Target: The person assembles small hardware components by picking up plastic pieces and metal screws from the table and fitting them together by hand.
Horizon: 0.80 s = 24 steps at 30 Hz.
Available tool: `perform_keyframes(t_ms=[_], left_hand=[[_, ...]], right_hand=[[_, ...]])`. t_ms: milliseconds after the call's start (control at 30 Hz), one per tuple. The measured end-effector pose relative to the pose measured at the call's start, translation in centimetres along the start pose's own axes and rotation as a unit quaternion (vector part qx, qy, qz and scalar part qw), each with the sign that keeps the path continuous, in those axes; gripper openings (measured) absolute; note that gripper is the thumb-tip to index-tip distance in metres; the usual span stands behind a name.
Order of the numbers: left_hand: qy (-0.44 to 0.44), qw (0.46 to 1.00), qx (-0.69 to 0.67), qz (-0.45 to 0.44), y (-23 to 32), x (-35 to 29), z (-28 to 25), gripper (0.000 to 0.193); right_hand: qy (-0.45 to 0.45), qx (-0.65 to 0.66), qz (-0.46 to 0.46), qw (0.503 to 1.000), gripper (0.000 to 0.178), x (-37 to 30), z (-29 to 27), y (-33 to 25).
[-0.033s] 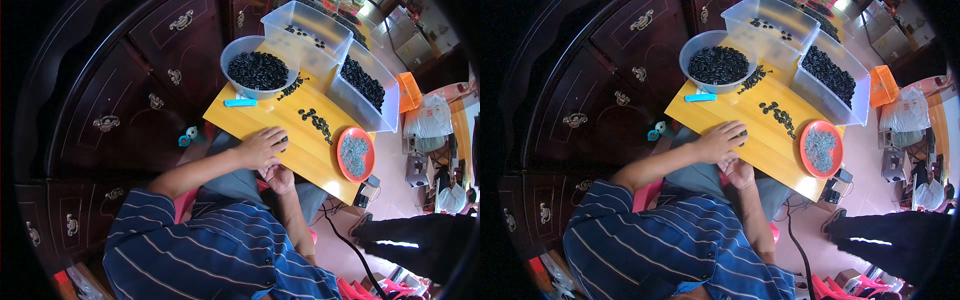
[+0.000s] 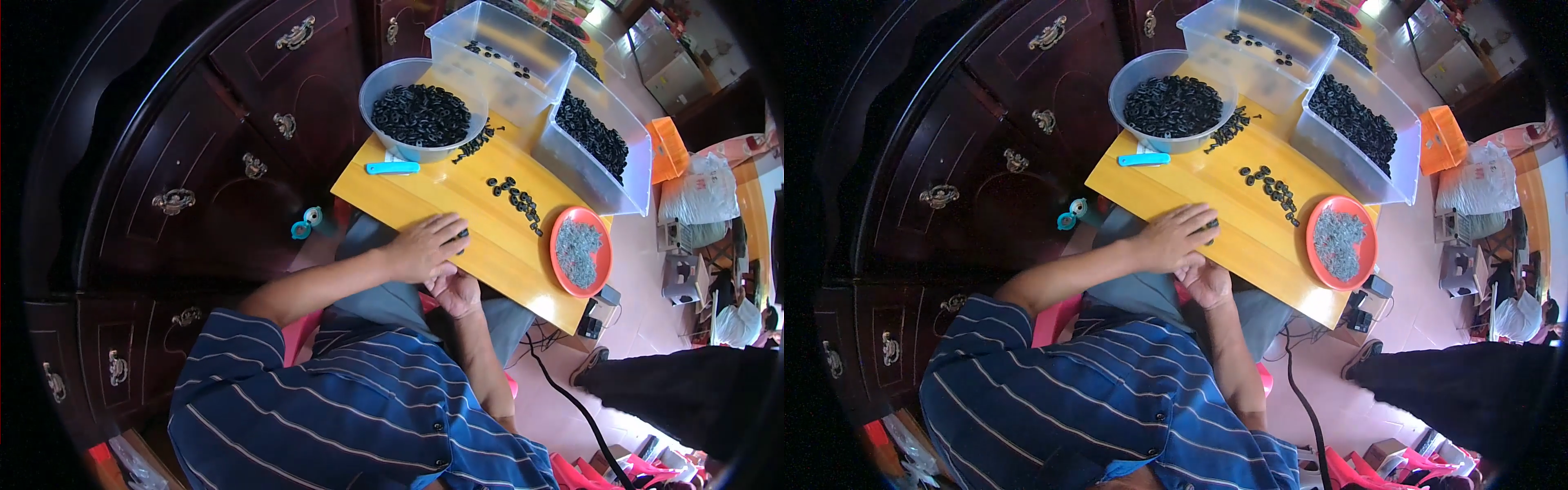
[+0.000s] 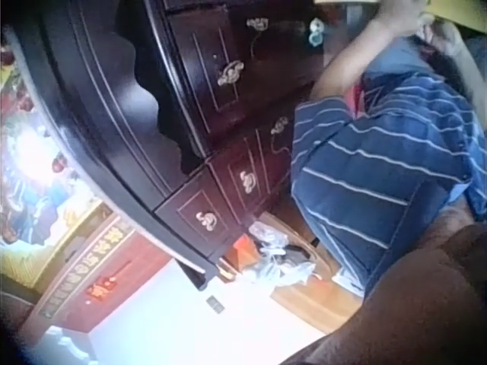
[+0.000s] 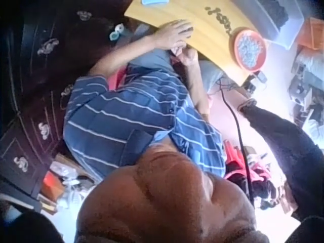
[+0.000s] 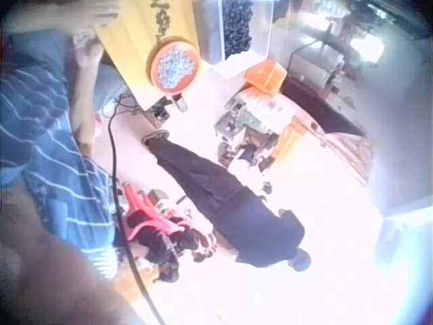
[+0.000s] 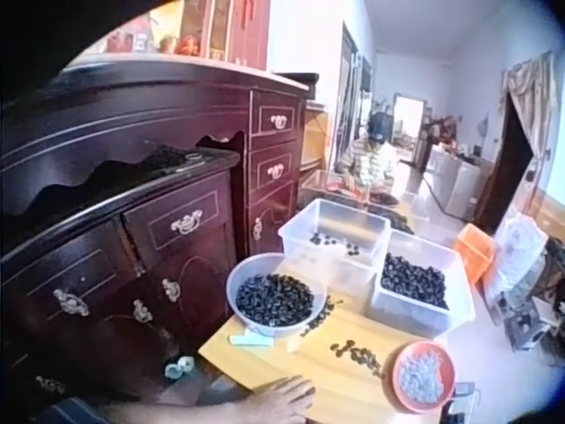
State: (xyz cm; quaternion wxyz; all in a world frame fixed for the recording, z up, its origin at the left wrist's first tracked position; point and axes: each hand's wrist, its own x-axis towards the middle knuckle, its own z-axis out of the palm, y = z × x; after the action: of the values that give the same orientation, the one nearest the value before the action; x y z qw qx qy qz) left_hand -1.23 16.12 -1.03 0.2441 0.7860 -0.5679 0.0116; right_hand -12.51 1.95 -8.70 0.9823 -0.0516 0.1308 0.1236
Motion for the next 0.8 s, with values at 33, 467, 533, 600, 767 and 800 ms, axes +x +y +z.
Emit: perform_keyframes(t_ms=[33,467,533,600,767,800], left_hand=[[0.007,1.0,-0.01,0.017,0.9,-1.0,0.3,0.063],[0.053,0.981,-0.145,0.116,5.0,-3.4,-1.0,0.038],[0.12,0.972,-0.18,0.087,4.8,-2.3,-2.4,0.032],[0.156,0.967,-0.192,0.057,3.2,-1.4,-3.7,0.028],[0.231,0.949,-0.204,-0.069,-0.2,-1.1,-5.4,0.015],[0.22,0.951,-0.204,-0.077,-1.0,-1.4,-4.7,0.016]], right_hand=[[-0.001,0.035,-0.001,0.999,0.05,-0.1,0.0,0.2],[0.023,0.019,-0.015,0.999,0.033,-2.8,0.7,2.3],[0.124,0.039,-0.012,0.991,0.027,-3.5,2.1,2.5],[0.152,0.082,0.02,0.985,0.025,-3.6,3.8,2.0],[0.101,0.123,-0.056,0.986,0.027,-2.7,10.2,-1.2],[0.114,0.139,-0.089,0.98,0.027,-1.7,11.7,-2.2]])
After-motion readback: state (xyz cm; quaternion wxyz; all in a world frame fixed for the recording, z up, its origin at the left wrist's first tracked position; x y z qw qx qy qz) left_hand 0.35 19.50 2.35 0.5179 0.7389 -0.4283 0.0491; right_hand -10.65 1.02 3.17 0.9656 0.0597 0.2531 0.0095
